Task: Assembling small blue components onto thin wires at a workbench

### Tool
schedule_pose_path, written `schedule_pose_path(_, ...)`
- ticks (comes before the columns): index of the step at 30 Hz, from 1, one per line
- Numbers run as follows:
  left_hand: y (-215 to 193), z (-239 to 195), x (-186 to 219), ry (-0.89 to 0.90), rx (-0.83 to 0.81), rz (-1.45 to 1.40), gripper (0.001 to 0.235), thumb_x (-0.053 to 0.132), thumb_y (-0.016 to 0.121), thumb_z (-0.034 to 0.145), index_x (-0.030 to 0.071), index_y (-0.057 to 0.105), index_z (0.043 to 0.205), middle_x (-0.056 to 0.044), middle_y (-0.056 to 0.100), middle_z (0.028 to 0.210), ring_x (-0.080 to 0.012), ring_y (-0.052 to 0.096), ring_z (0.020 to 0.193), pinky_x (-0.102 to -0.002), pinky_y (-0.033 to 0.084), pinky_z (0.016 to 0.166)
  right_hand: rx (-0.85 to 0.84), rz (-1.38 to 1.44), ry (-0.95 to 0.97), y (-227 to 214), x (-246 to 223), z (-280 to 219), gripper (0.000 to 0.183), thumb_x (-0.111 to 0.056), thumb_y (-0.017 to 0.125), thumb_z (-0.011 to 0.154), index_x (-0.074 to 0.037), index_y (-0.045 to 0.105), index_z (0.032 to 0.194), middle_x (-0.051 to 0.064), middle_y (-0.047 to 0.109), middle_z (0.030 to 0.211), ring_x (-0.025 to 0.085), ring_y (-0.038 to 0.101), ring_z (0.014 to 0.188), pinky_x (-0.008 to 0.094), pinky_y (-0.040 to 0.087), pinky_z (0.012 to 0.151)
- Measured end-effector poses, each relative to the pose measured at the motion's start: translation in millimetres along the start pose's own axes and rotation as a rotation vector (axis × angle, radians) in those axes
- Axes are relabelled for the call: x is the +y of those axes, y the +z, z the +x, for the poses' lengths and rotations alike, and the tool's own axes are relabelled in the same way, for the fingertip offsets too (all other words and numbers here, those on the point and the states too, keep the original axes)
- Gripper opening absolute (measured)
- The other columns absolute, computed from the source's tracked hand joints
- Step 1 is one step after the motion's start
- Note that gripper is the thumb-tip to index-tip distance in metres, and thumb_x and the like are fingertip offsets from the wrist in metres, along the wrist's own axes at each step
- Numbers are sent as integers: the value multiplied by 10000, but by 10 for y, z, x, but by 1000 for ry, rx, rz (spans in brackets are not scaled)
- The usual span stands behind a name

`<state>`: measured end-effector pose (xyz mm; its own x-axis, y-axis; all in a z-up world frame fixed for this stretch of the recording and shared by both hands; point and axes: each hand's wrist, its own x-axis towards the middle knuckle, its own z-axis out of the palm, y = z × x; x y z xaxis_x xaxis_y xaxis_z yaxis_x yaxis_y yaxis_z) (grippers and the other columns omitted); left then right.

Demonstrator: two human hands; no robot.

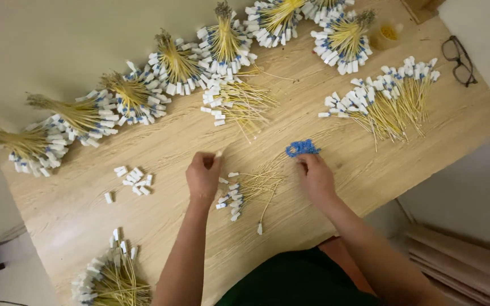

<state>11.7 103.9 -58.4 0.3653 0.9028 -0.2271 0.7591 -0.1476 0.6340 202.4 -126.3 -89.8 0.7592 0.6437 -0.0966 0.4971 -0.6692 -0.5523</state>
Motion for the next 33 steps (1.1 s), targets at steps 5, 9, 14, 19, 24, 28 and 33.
schedule_pose_path(5,127,-362,-387,-74,0,-407,254,165,789,769,151,716,1012,-72,700,808,-191,670,757,-325,569,682,-47,-94,-5,-159,-235,56,174,-280,612,916,-192,643,1063,89,652,959,312,677,934,441,555,787)
schedule_pose_path(9,108,-509,-344,-136,-107,-822,194,121,703,881,92,710,1073,-67,675,742,-131,633,632,-245,576,563,-33,-152,-95,-16,-91,216,145,-303,610,924,-216,645,1034,87,642,959,319,680,908,445,562,754)
schedule_pose_path(14,-112,-731,35,-212,-130,-922,200,143,618,936,59,696,1100,-102,676,766,-170,670,608,-267,609,531,-48,-269,-149,-53,-136,177,154,-342,576,930,-242,624,1037,65,623,994,295,691,904,422,577,744)
schedule_pose_path(19,-160,-881,143,-194,-142,-999,229,188,574,962,29,687,1081,-137,679,760,-189,688,615,-286,631,549,27,-359,-254,-57,-132,188,154,-338,578,927,-238,601,1042,55,612,942,278,700,829,397,585,686)
schedule_pose_path(24,-187,-938,188,-117,-163,-1015,207,140,577,958,23,672,1101,-114,688,805,-166,692,673,-284,630,608,51,-376,-296,20,-64,218,153,-362,591,903,-227,619,968,54,612,897,276,699,766,392,588,642)
schedule_pose_path(28,-185,-940,221,-91,-147,-1049,226,88,593,943,44,641,1160,-95,690,833,-133,671,690,-263,616,624,95,-408,-319,32,-61,211,125,-331,595,899,-210,627,903,39,611,854,255,701,736,365,583,608)
schedule_pose_path(33,64,-900,17,-168,-188,-1089,299,33,695,860,12,665,1157,-99,690,859,-139,668,733,-266,621,670,4,164,-173,-25,-201,163,107,-142,729,804,-91,684,887,151,676,783,331,693,780,401,557,612)
